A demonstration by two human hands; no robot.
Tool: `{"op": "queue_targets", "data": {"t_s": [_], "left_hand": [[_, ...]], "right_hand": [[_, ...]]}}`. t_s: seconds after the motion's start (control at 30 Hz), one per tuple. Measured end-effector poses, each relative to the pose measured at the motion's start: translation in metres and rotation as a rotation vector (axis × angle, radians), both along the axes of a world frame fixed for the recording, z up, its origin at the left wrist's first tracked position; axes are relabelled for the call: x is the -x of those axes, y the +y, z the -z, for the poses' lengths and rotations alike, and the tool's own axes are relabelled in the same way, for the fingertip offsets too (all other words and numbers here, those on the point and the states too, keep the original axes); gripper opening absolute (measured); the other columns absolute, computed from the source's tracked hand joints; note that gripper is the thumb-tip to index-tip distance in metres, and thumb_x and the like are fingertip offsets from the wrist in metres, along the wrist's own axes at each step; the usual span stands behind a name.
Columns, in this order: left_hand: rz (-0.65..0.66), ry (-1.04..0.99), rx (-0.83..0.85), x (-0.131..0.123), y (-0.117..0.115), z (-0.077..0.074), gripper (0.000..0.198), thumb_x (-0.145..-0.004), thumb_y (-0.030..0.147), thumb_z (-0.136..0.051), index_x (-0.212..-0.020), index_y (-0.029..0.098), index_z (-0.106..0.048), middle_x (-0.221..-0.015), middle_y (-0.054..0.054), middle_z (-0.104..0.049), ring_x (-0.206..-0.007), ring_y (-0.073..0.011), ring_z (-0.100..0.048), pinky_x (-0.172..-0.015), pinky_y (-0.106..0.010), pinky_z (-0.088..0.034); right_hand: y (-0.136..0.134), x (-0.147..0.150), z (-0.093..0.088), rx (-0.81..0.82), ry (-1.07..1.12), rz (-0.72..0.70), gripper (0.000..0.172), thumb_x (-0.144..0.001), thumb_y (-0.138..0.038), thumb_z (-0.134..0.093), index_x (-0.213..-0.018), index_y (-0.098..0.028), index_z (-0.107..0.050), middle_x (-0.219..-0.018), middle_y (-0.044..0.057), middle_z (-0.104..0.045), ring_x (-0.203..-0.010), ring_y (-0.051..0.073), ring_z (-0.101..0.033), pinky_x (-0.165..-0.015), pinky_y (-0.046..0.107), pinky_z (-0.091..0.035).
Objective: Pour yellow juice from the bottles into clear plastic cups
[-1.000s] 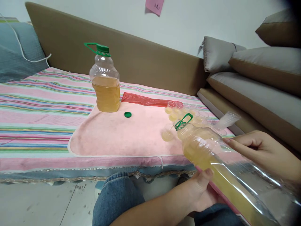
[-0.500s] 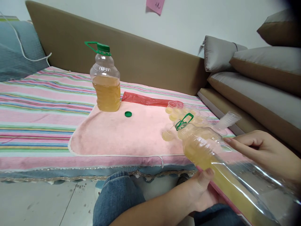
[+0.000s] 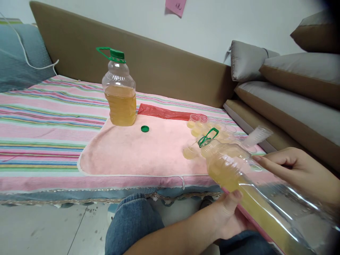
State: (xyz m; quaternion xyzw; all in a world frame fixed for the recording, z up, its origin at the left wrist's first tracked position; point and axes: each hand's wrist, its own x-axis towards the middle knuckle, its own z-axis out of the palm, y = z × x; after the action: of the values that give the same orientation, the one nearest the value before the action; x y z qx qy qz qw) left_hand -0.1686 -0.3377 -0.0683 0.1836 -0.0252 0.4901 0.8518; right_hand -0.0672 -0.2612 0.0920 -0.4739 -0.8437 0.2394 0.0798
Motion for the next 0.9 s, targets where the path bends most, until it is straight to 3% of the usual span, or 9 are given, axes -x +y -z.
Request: {"op": "queue_targets", "data": {"t_s": [0.23,0.47,0.73,0.9], "left_hand": [[-0.025,0.075,-0.054,0.001,-0.001,-0.001,0.090,-0.057,0.077,-0.070,-0.121,0.014,-0.065,-0.116,-0.014,-0.066,-0.128,-0.0417,-0.049,-0.102,-0.056,-0.035],[0.008,0.023,-0.017,0.000,0.001,0.000,0.094,-0.046,0.075,-0.078,-0.117,0.014,-0.066,-0.118,-0.018,-0.065,-0.125,-0.0397,-0.051,-0.103,-0.055,-0.037],[-0.027,0.039,0.049,-0.004,0.003,0.006,0.091,-0.045,0.071,-0.081,-0.116,0.017,-0.066,-0.115,-0.014,-0.067,-0.122,-0.0378,-0.054,-0.102,-0.053,-0.039],[-0.071,0.128,0.066,0.008,0.005,0.006,0.082,-0.051,0.068,-0.081,-0.113,0.017,-0.065,-0.118,-0.016,-0.066,-0.115,-0.0341,-0.059,-0.099,-0.051,-0.042]], "right_hand": [[0.000,0.000,0.000,-0.008,-0.004,0.000,0.065,-0.084,-0.076,-0.036,-0.052,-0.024,-0.016,-0.056,-0.004,-0.014,-0.052,0.011,-0.014,-0.044,0.029,-0.016],[0.000,0.000,0.001,-0.008,0.017,0.008,0.065,-0.083,-0.076,-0.038,-0.052,-0.023,-0.018,-0.056,-0.004,-0.015,-0.052,0.010,-0.014,-0.044,0.029,-0.016],[-0.004,0.001,0.002,0.017,0.039,0.051,0.065,-0.082,-0.077,-0.037,-0.051,-0.024,-0.019,-0.055,-0.004,-0.015,-0.050,0.010,-0.017,-0.041,0.027,-0.020],[-0.008,0.002,0.005,-0.089,0.087,0.063,0.063,-0.084,-0.073,-0.039,-0.053,-0.023,-0.018,-0.057,-0.003,-0.015,-0.050,0.011,-0.018,-0.042,0.027,-0.019]]}}
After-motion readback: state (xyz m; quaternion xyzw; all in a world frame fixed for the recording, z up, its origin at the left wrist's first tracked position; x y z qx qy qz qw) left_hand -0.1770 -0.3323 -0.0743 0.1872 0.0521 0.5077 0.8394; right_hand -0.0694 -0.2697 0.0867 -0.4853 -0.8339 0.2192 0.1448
